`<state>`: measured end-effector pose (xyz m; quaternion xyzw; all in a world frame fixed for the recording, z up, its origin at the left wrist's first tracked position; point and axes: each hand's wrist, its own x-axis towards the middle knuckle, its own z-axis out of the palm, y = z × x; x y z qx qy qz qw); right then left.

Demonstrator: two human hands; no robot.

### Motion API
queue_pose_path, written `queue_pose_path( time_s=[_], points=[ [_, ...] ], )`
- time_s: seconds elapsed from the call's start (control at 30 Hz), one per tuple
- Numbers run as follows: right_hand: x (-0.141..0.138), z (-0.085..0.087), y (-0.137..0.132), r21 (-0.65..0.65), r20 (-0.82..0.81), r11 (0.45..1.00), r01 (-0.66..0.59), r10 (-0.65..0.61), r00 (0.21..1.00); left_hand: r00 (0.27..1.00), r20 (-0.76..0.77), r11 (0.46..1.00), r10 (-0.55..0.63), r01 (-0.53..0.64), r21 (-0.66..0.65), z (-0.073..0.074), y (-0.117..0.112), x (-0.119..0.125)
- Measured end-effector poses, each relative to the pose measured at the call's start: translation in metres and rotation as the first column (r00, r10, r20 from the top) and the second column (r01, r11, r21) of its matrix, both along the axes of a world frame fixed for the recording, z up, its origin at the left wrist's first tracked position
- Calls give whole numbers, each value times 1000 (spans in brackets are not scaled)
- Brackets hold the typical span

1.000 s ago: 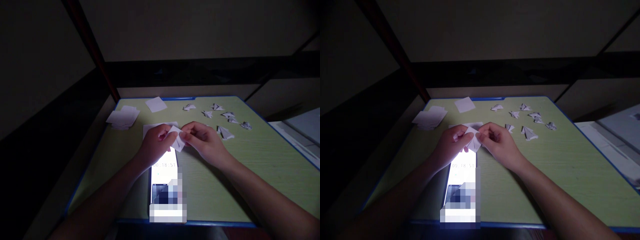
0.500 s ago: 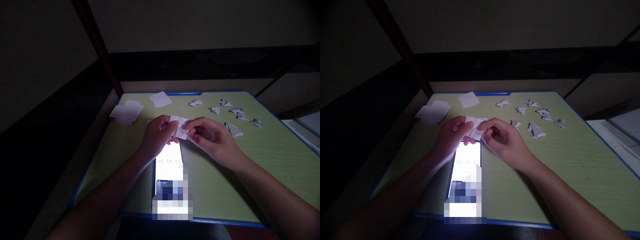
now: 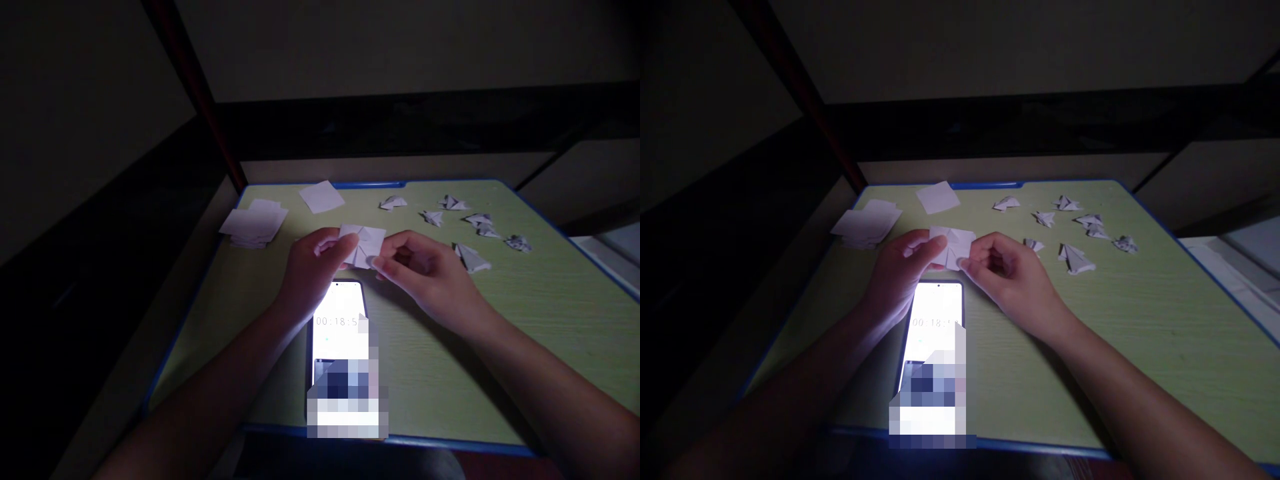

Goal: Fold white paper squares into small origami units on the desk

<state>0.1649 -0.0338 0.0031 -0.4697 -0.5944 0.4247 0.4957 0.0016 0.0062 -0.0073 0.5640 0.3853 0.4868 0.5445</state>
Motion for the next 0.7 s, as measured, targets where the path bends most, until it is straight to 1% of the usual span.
queue_pose_path(
  time_s=[0.13, 0.2, 0.3, 0.37, 0.47, 0.5, 0.57, 0.67, 0.7],
  points=[
    [3, 2, 0, 13, 39, 999, 43, -43, 998, 999, -52, 998, 12, -9, 55, 0, -1, 1],
    [4, 2, 0, 15, 36, 998, 61, -62, 997, 996, -94, 997, 0, 7, 76, 1, -2, 1],
    [5, 3, 1, 24, 10, 996, 87, -88, 996, 993, -112, 996, -28, 37, 81, 4, -3, 2],
    [5, 3, 2, 29, -15, 995, 98, -97, 995, 990, -123, 994, -74, 83, 68, 6, -5, 1],
    [6, 3, 3, 24, -65, 994, 106, -104, 992, 962, -202, 982, -183, 190, 13, 10, -5, -1],
    [5, 4, 3, 20, -82, 994, 109, -107, 991, 955, -215, 978, -203, 206, -6, 11, -5, -1],
    [5, 4, 3, 5, -111, 994, 111, -110, 988, 962, -200, 983, -184, 181, -33, 11, -4, -2],
    [4, 4, 3, -24, -130, 996, 82, -84, 988, 986, -129, 993, -102, 94, -70, 7, -2, -1],
    [3, 4, 3, -28, -129, 997, 65, -69, 989, 990, -112, 993, -89, 80, -82, 5, -2, -1]
  ],
)
